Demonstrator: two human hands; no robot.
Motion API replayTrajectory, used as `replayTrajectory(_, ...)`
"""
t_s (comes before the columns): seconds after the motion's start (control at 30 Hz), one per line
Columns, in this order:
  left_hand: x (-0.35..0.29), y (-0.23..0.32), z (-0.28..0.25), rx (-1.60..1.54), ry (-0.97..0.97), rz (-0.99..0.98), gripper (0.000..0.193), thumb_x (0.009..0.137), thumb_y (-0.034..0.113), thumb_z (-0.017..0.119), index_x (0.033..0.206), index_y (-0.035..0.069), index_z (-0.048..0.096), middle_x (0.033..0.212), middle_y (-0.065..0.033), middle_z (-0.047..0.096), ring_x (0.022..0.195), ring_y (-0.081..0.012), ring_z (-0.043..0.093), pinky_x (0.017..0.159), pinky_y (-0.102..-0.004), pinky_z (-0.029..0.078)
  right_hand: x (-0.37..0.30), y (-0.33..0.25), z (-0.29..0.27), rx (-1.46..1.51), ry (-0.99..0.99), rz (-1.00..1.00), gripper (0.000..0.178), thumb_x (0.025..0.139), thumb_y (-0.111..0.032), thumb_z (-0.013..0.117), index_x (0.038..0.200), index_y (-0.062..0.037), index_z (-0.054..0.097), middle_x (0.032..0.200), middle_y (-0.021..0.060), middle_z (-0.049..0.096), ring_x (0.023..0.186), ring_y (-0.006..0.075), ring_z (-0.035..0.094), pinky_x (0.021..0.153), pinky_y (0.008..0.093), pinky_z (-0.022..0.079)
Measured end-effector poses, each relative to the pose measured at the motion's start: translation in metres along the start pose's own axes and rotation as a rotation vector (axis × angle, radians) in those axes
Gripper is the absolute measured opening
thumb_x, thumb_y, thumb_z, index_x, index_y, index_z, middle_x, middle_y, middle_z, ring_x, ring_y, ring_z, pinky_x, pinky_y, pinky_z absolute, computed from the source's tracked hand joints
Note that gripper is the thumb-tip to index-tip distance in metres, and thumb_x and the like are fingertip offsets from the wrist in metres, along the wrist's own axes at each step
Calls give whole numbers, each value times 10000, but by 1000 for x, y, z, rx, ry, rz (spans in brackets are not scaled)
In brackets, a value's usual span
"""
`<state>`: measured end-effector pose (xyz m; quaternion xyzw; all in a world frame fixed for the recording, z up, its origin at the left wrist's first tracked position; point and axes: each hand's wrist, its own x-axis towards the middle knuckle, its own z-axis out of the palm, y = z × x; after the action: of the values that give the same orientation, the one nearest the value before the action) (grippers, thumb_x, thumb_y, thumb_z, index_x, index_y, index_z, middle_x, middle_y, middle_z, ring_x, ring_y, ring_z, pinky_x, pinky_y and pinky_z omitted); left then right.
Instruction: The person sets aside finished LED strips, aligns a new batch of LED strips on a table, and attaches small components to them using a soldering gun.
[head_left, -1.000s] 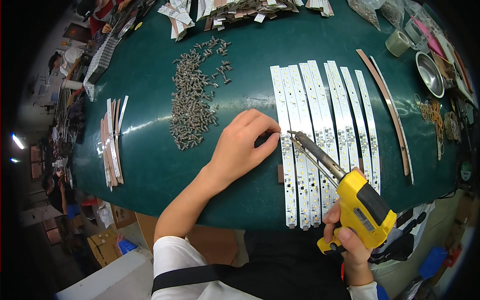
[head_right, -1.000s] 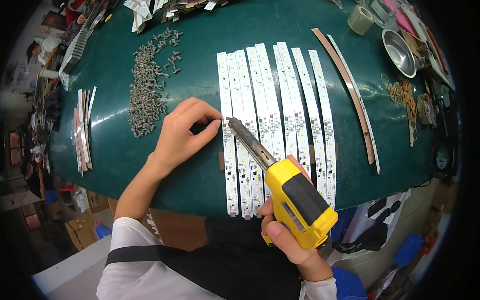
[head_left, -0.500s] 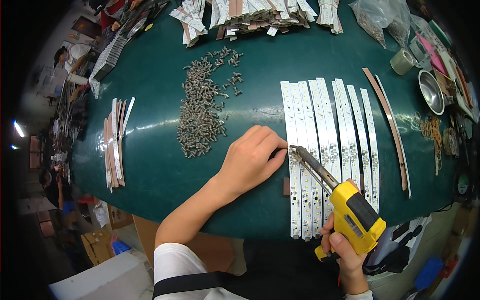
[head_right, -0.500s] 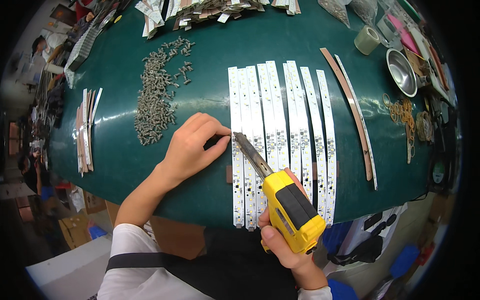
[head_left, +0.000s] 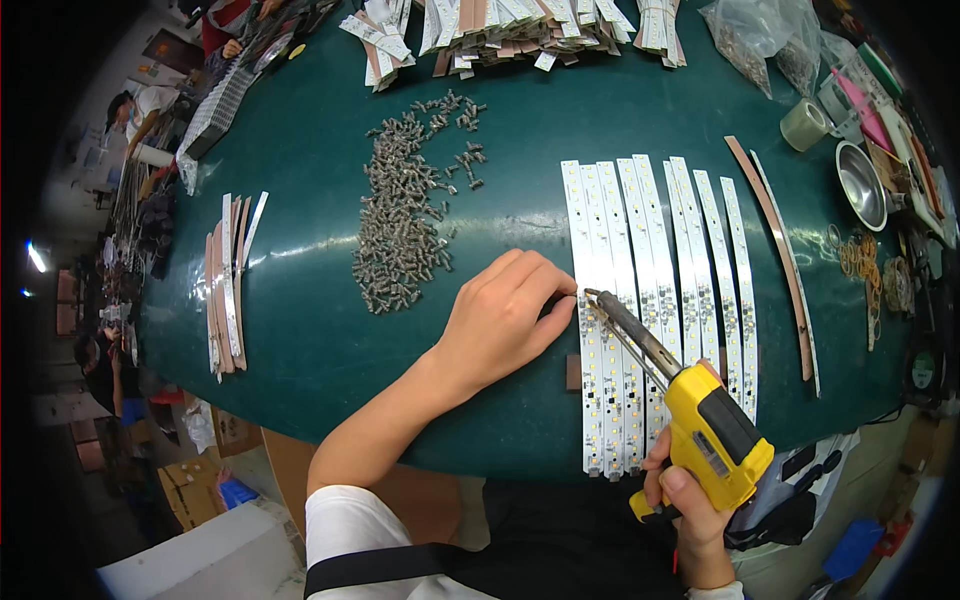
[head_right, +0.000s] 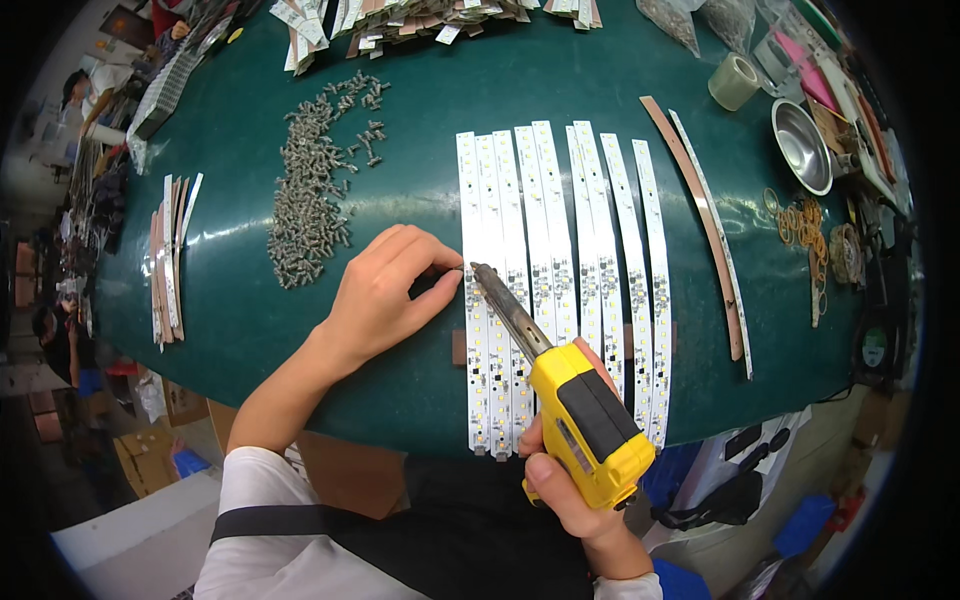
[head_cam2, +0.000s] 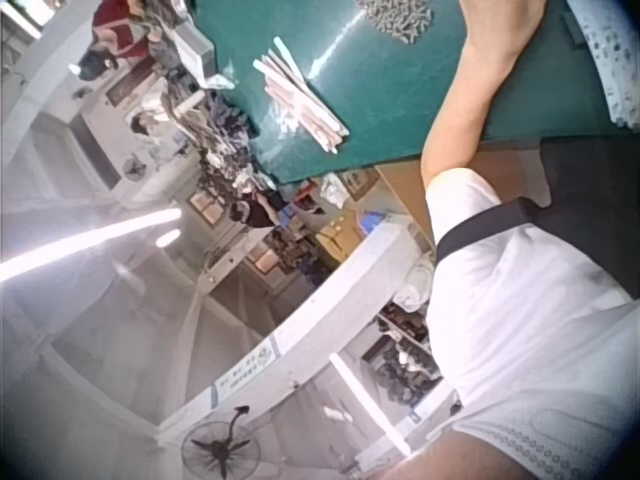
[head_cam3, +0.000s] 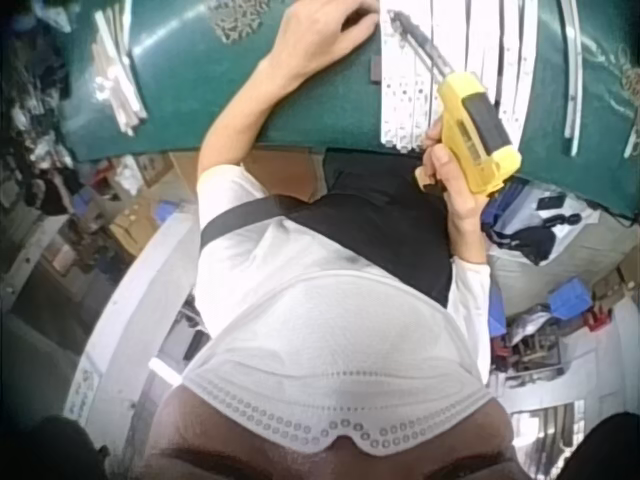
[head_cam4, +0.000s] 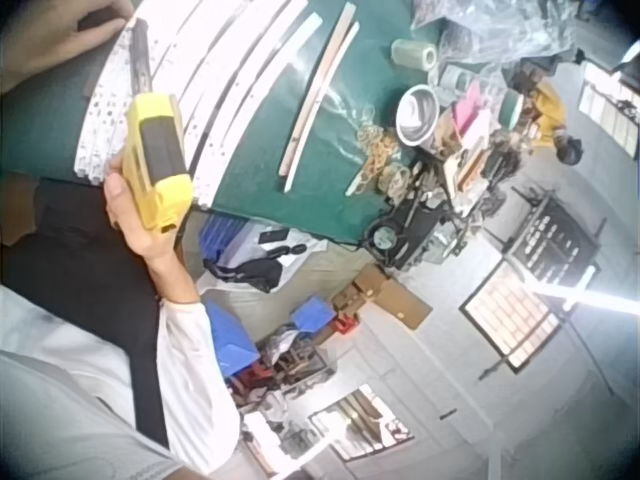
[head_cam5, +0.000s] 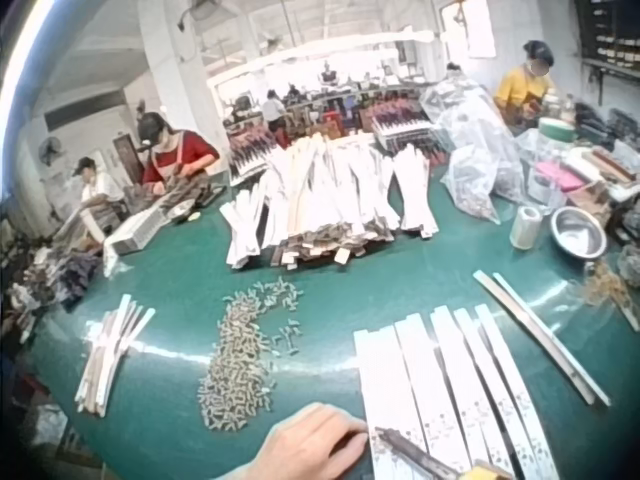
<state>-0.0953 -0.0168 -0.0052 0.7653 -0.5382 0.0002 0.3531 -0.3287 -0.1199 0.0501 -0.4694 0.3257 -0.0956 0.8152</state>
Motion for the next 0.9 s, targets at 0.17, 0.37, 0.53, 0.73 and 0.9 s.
replayTrajectory(0.17,0,1,1,41,14,27,133,721,3,697,824,44,623,761,-62,596,710,-226,588,627,-330,482,0,1,-2,29,-48,14,841,774,-84,669,1478,-37,211,952,82,570,715,116,545,610,227,460)
replayTrajectory(0.37,0,1,1,31,8,16,132,723,3,693,828,43,624,776,-64,604,722,-231,593,637,-328,486,2,2,1,46,-32,-15,810,780,-42,651,1471,-22,228,996,96,572,727,103,538,631,234,467)
replayTrajectory(0.53,-1,0,2,-21,-13,-36,131,736,-6,686,850,29,630,792,-67,617,720,-204,604,640,-309,498,2,0,1,3,-42,6,815,781,-50,651,1474,-28,223,997,90,567,723,101,536,627,234,461)
replayTrajectory(0.73,-1,0,0,-62,-33,-66,124,743,-9,684,854,19,637,791,-64,621,710,-188,607,634,-294,508,1,3,1,4,-17,-46,807,792,-91,630,1473,-28,202,921,109,555,625,114,527,517,233,454)
replayTrajectory(0.9,-1,0,1,-60,-29,-76,116,742,-9,686,846,19,641,786,-63,622,705,-185,608,627,-289,511,1,3,-3,-23,-36,21,833,786,-104,647,1488,-80,200,908,93,559,621,90,536,507,217,436)
